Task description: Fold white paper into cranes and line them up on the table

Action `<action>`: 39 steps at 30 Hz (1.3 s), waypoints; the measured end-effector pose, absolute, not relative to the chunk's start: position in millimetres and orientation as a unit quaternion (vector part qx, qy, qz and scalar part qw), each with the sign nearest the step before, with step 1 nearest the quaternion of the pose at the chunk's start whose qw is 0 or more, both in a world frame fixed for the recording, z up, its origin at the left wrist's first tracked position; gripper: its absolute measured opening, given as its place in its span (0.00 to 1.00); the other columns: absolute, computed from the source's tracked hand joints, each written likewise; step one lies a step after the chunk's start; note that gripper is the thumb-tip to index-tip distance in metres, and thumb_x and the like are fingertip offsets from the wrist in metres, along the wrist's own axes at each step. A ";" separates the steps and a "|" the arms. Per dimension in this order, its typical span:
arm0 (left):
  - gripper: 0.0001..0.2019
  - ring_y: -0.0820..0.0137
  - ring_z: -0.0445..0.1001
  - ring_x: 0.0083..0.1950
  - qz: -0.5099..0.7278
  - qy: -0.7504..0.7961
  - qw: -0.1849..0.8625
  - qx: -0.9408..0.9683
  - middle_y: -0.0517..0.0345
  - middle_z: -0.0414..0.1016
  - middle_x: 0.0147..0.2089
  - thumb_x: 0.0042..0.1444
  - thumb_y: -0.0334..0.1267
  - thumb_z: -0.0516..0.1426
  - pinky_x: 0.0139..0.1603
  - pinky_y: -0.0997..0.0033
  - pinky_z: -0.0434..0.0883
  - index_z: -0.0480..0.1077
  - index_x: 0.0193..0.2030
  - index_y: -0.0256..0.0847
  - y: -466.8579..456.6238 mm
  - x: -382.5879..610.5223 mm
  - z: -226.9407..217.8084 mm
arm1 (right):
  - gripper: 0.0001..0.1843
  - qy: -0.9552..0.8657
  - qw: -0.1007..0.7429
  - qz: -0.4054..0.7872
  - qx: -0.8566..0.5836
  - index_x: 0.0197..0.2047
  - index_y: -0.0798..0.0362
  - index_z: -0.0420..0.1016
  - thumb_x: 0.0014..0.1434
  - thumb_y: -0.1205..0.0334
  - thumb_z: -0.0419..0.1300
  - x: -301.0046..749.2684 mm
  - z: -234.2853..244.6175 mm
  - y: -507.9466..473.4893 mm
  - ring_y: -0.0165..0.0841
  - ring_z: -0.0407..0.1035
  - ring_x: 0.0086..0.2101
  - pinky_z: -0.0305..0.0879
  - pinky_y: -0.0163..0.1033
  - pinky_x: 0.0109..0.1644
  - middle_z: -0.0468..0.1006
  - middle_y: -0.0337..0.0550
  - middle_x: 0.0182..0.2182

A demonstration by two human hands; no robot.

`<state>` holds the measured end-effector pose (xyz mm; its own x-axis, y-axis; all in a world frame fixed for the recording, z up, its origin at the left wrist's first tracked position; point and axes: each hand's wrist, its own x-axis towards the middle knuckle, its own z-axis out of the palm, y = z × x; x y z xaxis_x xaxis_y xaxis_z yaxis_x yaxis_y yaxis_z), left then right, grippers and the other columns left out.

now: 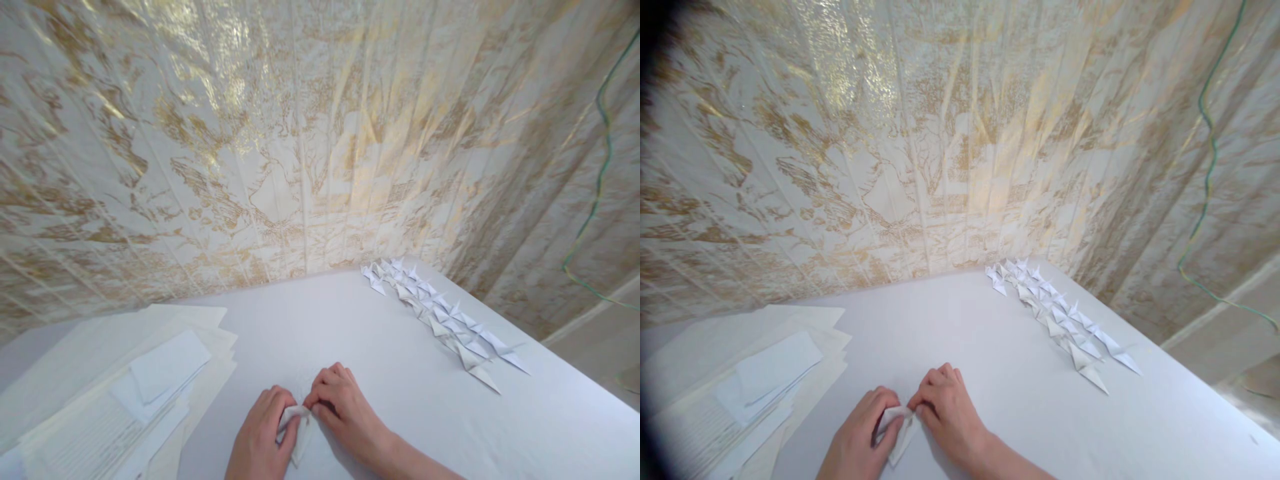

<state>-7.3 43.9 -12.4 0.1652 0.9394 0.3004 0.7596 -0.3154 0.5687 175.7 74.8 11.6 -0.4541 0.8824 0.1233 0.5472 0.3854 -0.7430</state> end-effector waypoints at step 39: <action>0.14 0.70 0.71 0.31 0.320 0.573 0.357 0.665 0.66 0.70 0.29 0.64 0.50 0.52 0.35 0.74 0.66 0.68 0.34 0.45 46.7 -7.1 6.5 | 0.09 -0.760 0.281 0.313 -0.495 0.33 0.51 0.76 0.50 0.73 0.67 167.0 7.4 70.1 0.38 0.63 0.43 0.53 0.43 0.48 0.76 0.38 0.36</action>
<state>-7.1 46.7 6.5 0.1381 0.9903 0.0170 0.5334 -0.0888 0.8412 167.0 70.1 7.4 -0.3522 0.9286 0.1170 0.5762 0.3136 -0.7547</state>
